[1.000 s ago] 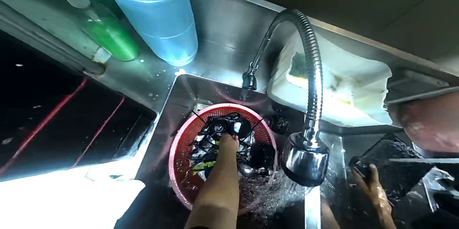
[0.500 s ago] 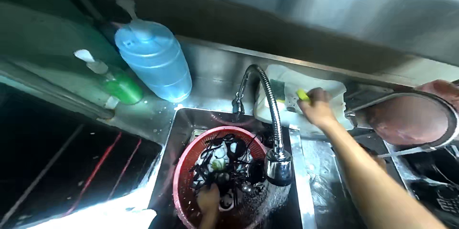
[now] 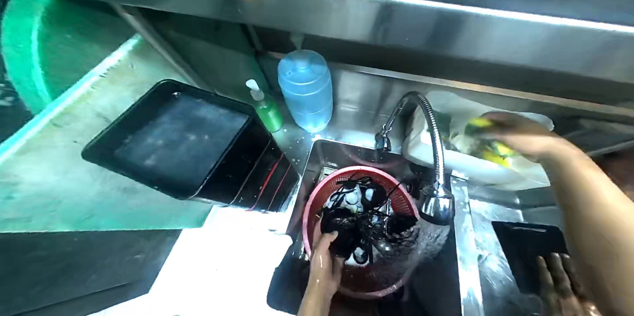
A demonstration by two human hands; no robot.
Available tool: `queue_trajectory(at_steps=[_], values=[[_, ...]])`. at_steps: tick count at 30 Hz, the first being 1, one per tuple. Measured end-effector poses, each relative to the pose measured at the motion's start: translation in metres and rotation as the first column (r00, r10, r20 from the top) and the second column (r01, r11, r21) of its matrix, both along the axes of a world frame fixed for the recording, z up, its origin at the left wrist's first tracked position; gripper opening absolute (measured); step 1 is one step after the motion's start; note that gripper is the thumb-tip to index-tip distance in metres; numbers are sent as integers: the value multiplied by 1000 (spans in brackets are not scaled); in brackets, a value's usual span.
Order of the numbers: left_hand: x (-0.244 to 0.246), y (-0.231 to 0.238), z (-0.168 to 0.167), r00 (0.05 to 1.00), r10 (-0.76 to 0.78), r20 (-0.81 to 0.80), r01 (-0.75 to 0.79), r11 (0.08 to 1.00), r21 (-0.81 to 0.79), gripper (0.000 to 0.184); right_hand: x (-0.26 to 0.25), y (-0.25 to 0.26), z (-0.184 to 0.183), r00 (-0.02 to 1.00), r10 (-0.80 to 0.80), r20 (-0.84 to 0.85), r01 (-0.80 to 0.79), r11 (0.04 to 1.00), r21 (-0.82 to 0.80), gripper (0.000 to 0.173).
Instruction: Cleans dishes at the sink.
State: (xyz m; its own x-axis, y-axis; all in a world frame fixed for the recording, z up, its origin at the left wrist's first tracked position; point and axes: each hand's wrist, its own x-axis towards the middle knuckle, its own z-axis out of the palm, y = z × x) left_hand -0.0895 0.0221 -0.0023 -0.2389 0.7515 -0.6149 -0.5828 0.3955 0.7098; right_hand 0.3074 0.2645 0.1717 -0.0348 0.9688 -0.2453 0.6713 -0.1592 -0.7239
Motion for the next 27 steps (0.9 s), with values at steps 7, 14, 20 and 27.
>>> queue_trajectory(at_steps=[7, 14, 20, 27], values=[[86, 16, 40, 900, -18, 436, 85, 987, -134, 59, -164, -185, -92, 971, -46, -235, 49, 999, 11, 54], [91, 3, 46, 934, -128, 334, 192, 967, -165, 63, -190, -229, -117, 924, 311, -223, -352, 919, -179, 40], [73, 8, 51, 878, -339, 338, 395, 912, -112, 60, -186, -218, -136, 904, 428, 14, -417, 874, 249, 26], [75, 19, 24, 967, -228, -116, 245, 955, 167, 58, -208, -230, -148, 961, 141, -240, -171, 979, -111, 32]])
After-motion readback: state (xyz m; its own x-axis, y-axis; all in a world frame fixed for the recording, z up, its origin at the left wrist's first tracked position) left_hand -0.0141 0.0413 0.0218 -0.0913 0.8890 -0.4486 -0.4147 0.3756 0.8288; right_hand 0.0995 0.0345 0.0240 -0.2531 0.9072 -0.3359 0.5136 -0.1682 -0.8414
